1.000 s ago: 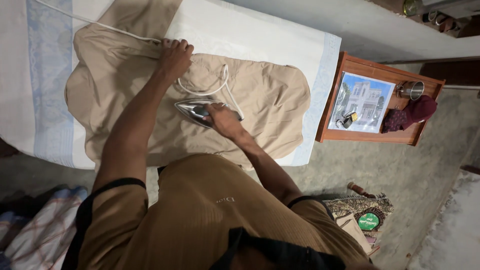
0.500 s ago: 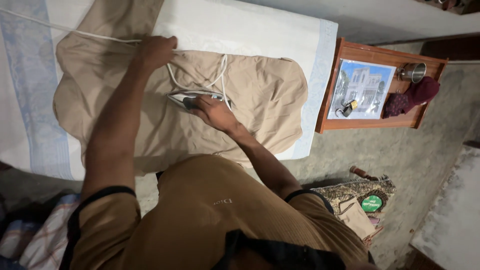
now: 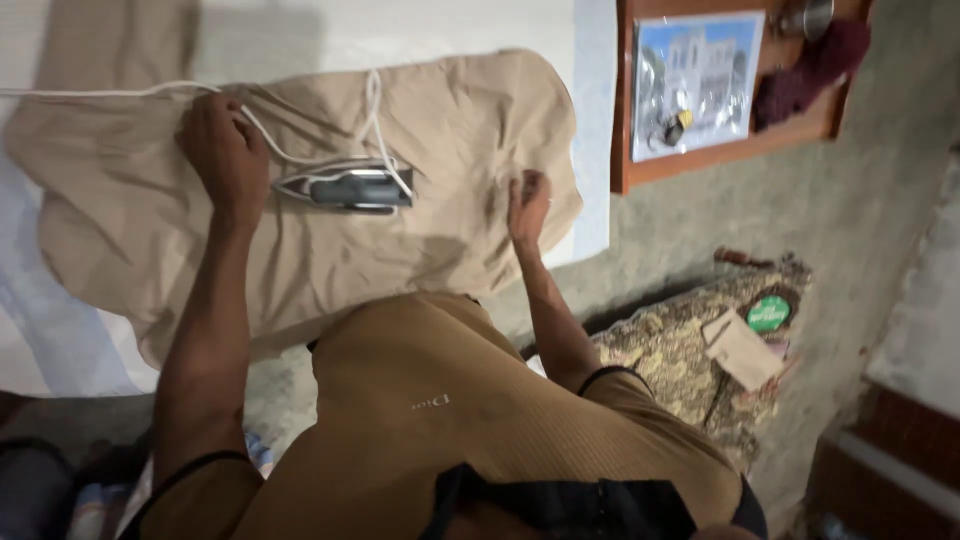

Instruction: Iron and fold a tan shirt on an ironing board.

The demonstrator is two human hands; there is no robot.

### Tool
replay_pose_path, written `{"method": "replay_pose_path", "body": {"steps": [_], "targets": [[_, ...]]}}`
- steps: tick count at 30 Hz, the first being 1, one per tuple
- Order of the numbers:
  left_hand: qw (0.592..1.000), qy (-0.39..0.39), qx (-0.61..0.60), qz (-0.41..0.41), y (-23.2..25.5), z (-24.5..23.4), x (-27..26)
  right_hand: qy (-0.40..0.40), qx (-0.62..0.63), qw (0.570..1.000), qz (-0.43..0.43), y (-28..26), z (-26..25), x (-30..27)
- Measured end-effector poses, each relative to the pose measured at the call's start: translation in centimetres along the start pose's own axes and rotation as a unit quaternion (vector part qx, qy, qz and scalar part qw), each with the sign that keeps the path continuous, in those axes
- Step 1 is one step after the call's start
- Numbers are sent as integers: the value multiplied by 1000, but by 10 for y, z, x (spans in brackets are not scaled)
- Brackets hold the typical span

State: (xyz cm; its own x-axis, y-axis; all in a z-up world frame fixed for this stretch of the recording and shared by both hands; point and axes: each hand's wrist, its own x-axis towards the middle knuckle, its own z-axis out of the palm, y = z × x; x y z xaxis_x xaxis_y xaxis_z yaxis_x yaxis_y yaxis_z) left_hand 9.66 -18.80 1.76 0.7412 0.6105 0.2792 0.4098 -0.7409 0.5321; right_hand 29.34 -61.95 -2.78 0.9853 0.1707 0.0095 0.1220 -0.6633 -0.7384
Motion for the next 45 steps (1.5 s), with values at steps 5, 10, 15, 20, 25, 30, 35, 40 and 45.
{"method": "replay_pose_path", "body": {"steps": [5,10,15,20,25,30,35,40,45], "targets": [[997,22,-61,50,89,4,-41,77,-221,970,68,105,-48,10],[981,0,-163,105,176,47,-100,16,-237,968,80,133,-70,29],[959,-169,-200,107,253,75,-147,-212,-61,970,98,173,-82,64],[962,-191,-152,122,295,146,-133,-258,146,944,145,136,-121,60],[976,-144,-96,132,310,254,-33,-243,148,932,223,165,-146,47],[978,-105,20,181,283,331,61,-321,269,894,162,189,-153,32],[943,-245,108,196,303,320,104,-432,191,872,129,176,-170,27],[891,-363,185,199,296,375,97,-403,187,879,176,152,-172,24],[851,-408,239,226,294,401,108,-396,122,884,214,132,-178,26]]}}
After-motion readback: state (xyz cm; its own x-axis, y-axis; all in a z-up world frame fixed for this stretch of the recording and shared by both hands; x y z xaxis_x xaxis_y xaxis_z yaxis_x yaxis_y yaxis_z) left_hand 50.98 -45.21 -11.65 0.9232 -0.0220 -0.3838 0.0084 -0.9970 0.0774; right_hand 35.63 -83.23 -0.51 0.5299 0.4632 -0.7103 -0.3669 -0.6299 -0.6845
